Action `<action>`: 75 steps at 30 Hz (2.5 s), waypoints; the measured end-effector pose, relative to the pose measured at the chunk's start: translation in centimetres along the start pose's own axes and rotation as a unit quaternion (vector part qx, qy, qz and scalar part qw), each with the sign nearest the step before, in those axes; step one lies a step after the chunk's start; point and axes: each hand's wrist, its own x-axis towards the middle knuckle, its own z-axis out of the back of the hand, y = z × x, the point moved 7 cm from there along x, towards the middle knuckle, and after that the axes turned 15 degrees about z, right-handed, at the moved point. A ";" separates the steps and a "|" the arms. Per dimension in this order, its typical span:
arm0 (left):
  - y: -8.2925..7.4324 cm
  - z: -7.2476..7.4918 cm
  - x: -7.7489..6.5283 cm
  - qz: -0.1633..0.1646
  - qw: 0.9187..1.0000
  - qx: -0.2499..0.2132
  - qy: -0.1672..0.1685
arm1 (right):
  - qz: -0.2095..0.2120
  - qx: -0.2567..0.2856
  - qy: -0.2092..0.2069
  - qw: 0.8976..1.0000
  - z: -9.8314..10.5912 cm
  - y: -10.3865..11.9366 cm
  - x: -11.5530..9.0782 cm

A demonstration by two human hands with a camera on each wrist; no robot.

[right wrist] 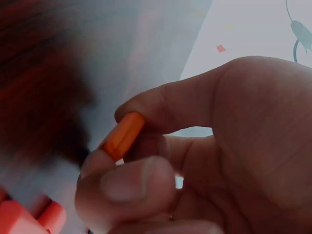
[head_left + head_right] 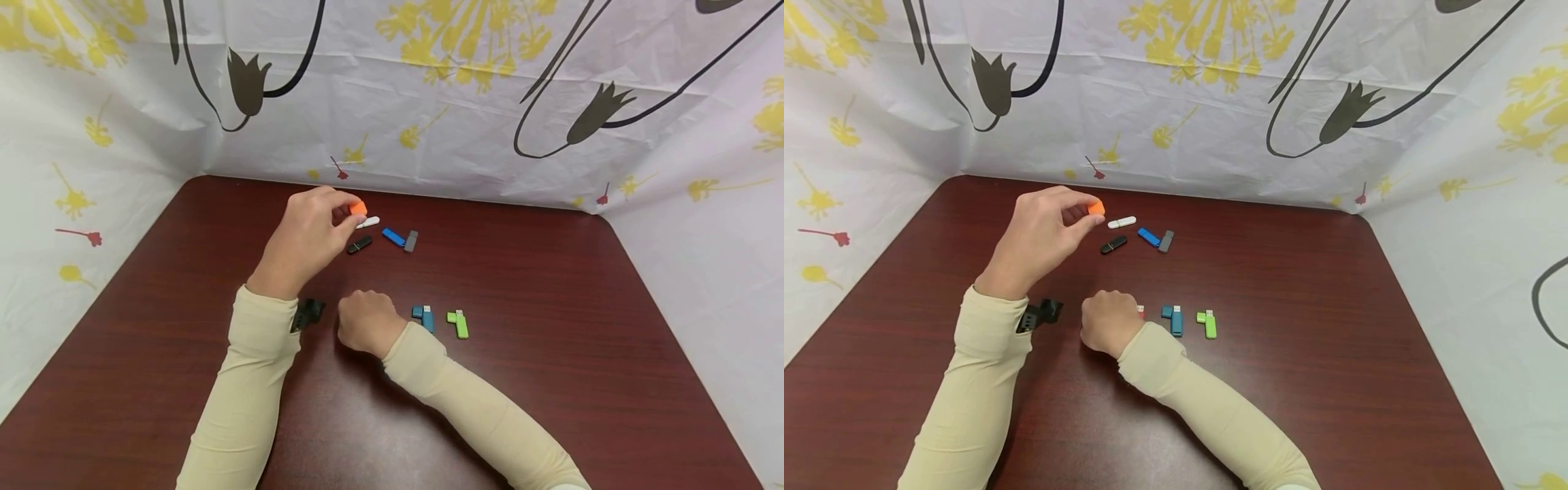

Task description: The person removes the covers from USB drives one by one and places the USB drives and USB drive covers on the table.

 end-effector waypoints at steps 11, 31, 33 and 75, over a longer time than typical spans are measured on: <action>0.1 0.1 0.0 -0.002 1.000 0.001 -0.002 | 0.001 -0.017 0.007 1.000 -0.4 0.3 0.0; 0.2 -0.2 0.0 0.013 1.000 0.003 0.020 | -0.042 0.036 -0.056 0.997 5.5 -3.8 -2.9; 0.2 -0.5 0.1 0.017 0.999 0.010 0.033 | -0.054 0.030 -0.094 0.994 7.1 -4.8 -3.9; 6.6 -11.3 -4.4 0.168 0.863 0.235 0.414 | -0.051 0.129 -0.281 0.950 13.4 -12.3 -10.2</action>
